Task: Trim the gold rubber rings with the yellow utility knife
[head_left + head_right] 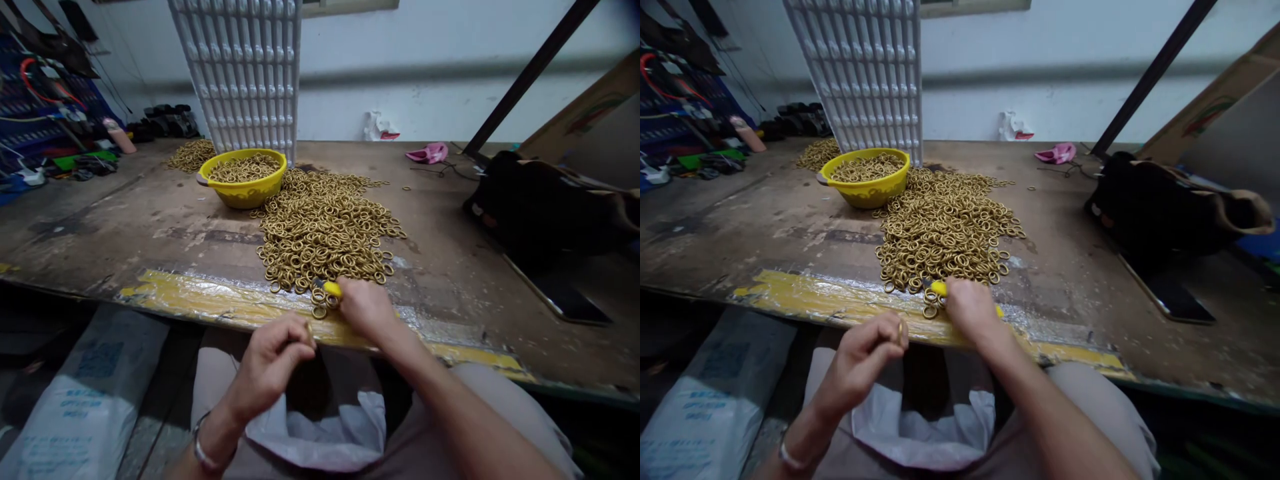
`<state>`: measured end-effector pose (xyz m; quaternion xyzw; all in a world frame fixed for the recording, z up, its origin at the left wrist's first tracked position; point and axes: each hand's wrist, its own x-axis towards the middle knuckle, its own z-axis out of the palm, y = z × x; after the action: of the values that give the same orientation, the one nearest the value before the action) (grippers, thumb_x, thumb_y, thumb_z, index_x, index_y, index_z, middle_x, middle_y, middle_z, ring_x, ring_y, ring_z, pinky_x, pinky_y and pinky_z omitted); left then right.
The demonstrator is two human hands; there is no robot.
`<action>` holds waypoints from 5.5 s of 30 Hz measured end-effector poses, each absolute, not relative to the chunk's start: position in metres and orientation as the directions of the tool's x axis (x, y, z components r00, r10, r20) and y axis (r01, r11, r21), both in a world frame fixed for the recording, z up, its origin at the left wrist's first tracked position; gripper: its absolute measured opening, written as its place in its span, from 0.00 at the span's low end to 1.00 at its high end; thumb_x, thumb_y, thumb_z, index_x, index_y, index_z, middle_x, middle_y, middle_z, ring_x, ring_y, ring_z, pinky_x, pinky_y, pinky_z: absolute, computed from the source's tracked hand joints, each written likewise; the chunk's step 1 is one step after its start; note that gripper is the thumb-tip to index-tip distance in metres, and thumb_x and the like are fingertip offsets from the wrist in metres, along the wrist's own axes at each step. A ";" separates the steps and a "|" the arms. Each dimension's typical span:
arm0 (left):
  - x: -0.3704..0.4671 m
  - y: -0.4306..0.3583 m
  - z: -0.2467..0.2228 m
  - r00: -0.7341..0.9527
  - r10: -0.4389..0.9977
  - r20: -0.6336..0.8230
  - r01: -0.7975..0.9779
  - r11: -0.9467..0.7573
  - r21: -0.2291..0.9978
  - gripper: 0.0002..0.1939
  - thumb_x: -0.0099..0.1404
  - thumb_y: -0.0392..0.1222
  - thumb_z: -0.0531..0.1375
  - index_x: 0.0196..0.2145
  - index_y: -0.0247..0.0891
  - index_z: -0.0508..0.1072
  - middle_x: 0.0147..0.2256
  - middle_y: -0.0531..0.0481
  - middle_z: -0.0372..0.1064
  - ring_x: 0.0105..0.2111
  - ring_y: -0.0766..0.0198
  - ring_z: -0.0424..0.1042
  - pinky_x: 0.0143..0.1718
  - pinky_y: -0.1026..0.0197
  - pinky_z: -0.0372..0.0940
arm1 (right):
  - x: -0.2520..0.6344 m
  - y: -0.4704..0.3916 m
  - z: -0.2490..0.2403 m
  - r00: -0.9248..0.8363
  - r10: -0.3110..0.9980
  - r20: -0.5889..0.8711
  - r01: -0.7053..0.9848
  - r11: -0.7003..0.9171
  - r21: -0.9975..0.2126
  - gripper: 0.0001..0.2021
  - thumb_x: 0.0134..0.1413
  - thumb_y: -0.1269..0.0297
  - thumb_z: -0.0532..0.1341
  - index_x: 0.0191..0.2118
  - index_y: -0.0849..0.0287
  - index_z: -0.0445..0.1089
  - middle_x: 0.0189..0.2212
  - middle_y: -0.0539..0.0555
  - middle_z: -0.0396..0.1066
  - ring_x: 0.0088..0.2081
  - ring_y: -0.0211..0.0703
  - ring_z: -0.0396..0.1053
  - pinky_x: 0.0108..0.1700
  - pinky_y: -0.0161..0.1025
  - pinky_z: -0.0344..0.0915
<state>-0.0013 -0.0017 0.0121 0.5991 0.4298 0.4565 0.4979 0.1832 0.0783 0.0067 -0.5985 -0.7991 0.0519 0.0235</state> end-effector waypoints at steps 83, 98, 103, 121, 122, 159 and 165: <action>0.010 0.004 -0.035 -0.072 0.964 -0.256 -0.197 0.238 0.951 0.17 0.56 0.45 0.64 0.40 0.38 0.65 0.29 0.52 0.70 0.18 0.72 0.62 0.14 0.72 0.51 | 0.153 0.062 -0.002 -0.395 0.874 -0.283 0.175 -0.231 -0.957 0.10 0.47 0.59 0.59 0.23 0.59 0.61 0.15 0.44 0.57 0.17 0.31 0.51 0.20 0.31 0.48; 0.004 0.009 -0.024 -0.002 0.951 -0.309 -0.446 0.276 0.852 0.13 0.54 0.45 0.66 0.32 0.35 0.69 0.24 0.55 0.63 0.18 0.75 0.56 0.13 0.74 0.47 | 0.156 0.050 0.004 -0.368 0.930 0.012 0.542 0.225 -0.810 0.11 0.51 0.68 0.53 0.20 0.58 0.54 0.17 0.45 0.54 0.22 0.33 0.51 0.25 0.32 0.45; -0.002 0.008 -0.022 0.058 0.940 -0.337 -0.594 0.304 0.745 0.16 0.49 0.40 0.70 0.31 0.33 0.68 0.21 0.56 0.61 0.18 0.76 0.55 0.13 0.75 0.47 | 0.154 0.038 0.005 -0.442 0.896 0.043 0.723 0.384 -0.574 0.05 0.44 0.76 0.54 0.25 0.59 0.59 0.22 0.48 0.63 0.25 0.35 0.57 0.28 0.34 0.46; -0.002 -0.008 0.004 0.233 0.965 -0.119 -0.770 0.258 0.583 0.16 0.51 0.36 0.68 0.22 0.36 0.62 0.21 0.56 0.52 0.19 0.74 0.52 0.14 0.76 0.46 | 0.174 0.066 0.009 -0.227 0.974 0.028 0.958 0.228 -0.175 0.06 0.52 0.75 0.53 0.33 0.59 0.65 0.28 0.54 0.71 0.29 0.41 0.66 0.29 0.37 0.48; -0.003 -0.009 0.006 0.261 0.959 -0.112 -0.776 0.277 0.567 0.16 0.51 0.36 0.68 0.22 0.36 0.61 0.22 0.56 0.52 0.19 0.74 0.52 0.14 0.76 0.46 | 0.177 0.070 0.010 -0.217 0.974 0.065 0.958 0.225 -0.179 0.05 0.51 0.74 0.54 0.33 0.59 0.64 0.29 0.54 0.71 0.30 0.41 0.66 0.30 0.36 0.49; -0.008 -0.007 -0.012 0.135 0.954 -0.268 -0.513 0.299 0.804 0.11 0.59 0.44 0.63 0.30 0.34 0.68 0.23 0.55 0.61 0.17 0.77 0.54 0.13 0.75 0.45 | 0.156 0.046 0.002 -0.582 0.799 0.153 0.581 0.540 -0.609 0.07 0.44 0.78 0.55 0.27 0.60 0.60 0.25 0.49 0.62 0.27 0.36 0.56 0.29 0.33 0.47; -0.010 -0.007 -0.022 0.056 0.975 -0.217 -0.286 0.223 0.932 0.12 0.61 0.47 0.61 0.30 0.35 0.67 0.19 0.58 0.57 0.15 0.77 0.50 0.13 0.73 0.44 | 0.154 0.043 0.001 -0.580 0.805 0.121 0.693 0.566 -0.447 0.06 0.45 0.77 0.56 0.30 0.60 0.62 0.28 0.51 0.66 0.28 0.37 0.58 0.29 0.35 0.46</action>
<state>-0.0099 -0.0073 -0.0220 0.3679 0.4681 0.5029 0.6266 0.1543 0.0427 0.0007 -0.4301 -0.8708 0.1786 0.1577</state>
